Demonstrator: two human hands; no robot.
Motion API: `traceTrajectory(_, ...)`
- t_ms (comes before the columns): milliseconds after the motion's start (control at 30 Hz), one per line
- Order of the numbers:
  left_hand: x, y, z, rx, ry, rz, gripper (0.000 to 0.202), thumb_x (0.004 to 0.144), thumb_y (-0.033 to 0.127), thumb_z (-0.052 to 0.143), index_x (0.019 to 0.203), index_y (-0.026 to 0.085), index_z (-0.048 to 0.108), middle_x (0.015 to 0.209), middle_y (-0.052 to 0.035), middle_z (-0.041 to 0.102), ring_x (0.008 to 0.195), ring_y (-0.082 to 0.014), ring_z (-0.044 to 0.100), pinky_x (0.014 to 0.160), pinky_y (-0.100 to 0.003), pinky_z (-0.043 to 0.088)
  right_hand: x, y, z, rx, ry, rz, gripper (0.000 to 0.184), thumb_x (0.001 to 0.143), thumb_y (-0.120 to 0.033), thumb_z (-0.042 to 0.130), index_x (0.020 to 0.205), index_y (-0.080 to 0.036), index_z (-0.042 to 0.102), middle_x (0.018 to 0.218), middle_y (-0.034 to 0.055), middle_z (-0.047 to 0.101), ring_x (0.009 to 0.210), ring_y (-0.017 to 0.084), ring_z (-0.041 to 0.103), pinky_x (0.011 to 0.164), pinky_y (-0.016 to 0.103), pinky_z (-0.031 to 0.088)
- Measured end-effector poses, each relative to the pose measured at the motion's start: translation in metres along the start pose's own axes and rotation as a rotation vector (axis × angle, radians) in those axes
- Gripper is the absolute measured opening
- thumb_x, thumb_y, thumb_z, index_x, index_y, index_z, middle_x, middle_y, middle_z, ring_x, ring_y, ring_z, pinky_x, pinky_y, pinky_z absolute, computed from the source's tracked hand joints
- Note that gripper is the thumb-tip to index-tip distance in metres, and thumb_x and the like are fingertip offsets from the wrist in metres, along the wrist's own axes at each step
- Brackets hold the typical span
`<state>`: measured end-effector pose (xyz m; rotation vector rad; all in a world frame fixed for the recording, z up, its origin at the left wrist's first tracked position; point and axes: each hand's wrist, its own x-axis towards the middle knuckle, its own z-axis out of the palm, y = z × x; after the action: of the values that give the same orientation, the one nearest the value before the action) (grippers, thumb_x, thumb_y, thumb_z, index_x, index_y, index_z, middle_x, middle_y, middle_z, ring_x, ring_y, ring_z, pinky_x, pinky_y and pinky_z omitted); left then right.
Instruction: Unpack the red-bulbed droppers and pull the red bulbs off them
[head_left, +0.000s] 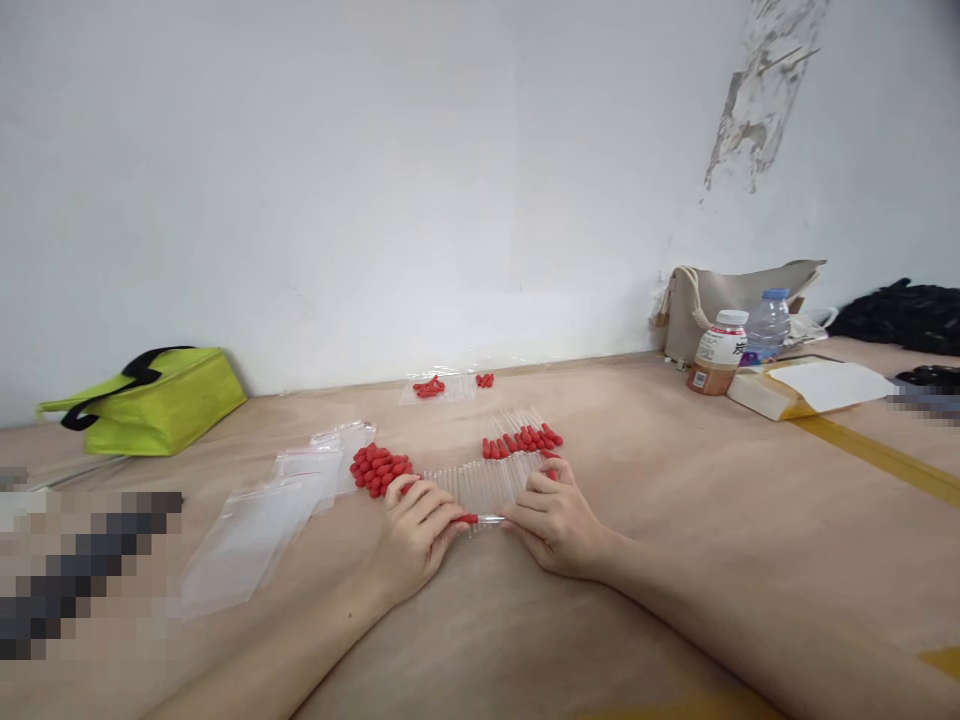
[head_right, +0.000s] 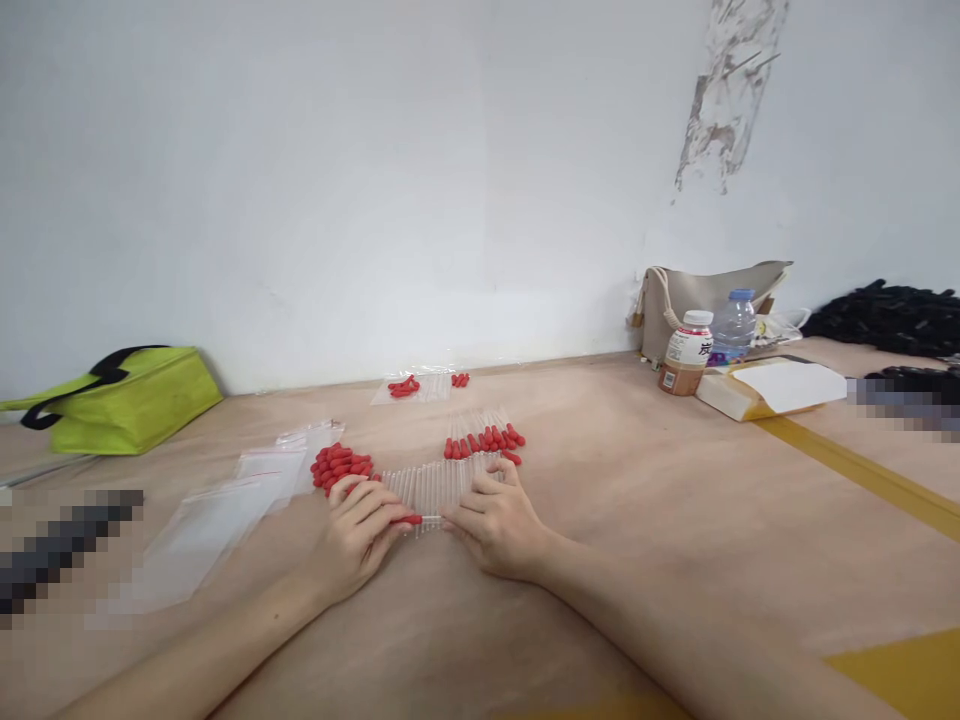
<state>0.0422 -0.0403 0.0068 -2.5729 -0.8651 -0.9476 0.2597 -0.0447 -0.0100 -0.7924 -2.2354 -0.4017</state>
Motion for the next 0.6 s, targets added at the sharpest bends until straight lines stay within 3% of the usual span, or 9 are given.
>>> traceTrajectory(133, -0.005, -0.003, -0.007, 0.021, -0.03, 0.045, 0.012, 0.082, 0.018, 0.048, 0.079, 0.022, 0.059, 0.074, -0.0003, 0.064, 0.073, -0.0155, 0.052, 0.079, -0.038, 0.031, -0.005, 0.003, -0.007, -0.001, -0.021, -0.025, 0.019, 0.085, -0.026, 0.044, 0.083, -0.022, 0.063, 0.058, -0.0017, 0.057, 0.063, 0.012, 0.042, 0.081, 0.036, 0.023)
traceTrajectory(233, -0.013, -0.013, -0.014, 0.077, 0.023, 0.001, 0.014, 0.081, 0.015, 0.047, 0.077, 0.021, 0.059, 0.074, -0.0016, 0.063, 0.073, -0.0165, 0.053, 0.076, -0.037, 0.033, -0.012, 0.014, -0.015, -0.01, 0.018, 0.054, 0.024, 0.085, -0.024, 0.042, 0.074, -0.02, 0.063, 0.054, -0.0013, 0.054, 0.062, 0.012, 0.043, 0.078, 0.034, 0.025)
traceTrajectory(400, -0.017, -0.023, -0.015, -0.03, 0.087, -0.026, 0.016, 0.082, 0.016, 0.048, 0.092, 0.021, 0.059, 0.084, -0.0038, 0.059, 0.078, -0.0146, 0.054, 0.071, -0.029, 0.041, -0.015, 0.025, -0.017, -0.016, 0.05, 0.193, 0.021, 0.085, -0.03, 0.045, 0.09, -0.025, 0.066, 0.055, -0.0008, 0.057, 0.063, 0.013, 0.048, 0.075, 0.032, 0.025)
traceTrajectory(500, -0.011, -0.028, -0.015, -0.075, 0.165, -0.133, 0.023, 0.084, 0.017, 0.044, 0.102, 0.021, 0.057, 0.089, -0.0051, 0.054, 0.083, -0.0144, 0.054, 0.072, -0.026, 0.044, -0.011, 0.023, -0.015, 0.003, 0.118, 0.269, 0.021, 0.084, -0.029, 0.047, 0.084, -0.024, 0.067, 0.059, 0.0002, 0.061, 0.063, 0.013, 0.05, 0.073, 0.031, 0.026)
traceTrajectory(600, -0.005, -0.048, -0.026, -0.036, 0.196, -0.314, 0.025, 0.083, 0.023, 0.043, 0.103, 0.021, 0.058, 0.092, -0.0055, 0.052, 0.086, -0.0163, 0.053, 0.075, -0.028, 0.045, -0.007, 0.025, -0.016, 0.011, 0.158, 0.351, 0.021, 0.083, -0.025, 0.046, 0.084, -0.022, 0.066, 0.064, 0.0016, 0.064, 0.062, 0.013, 0.051, 0.072, 0.031, 0.026)
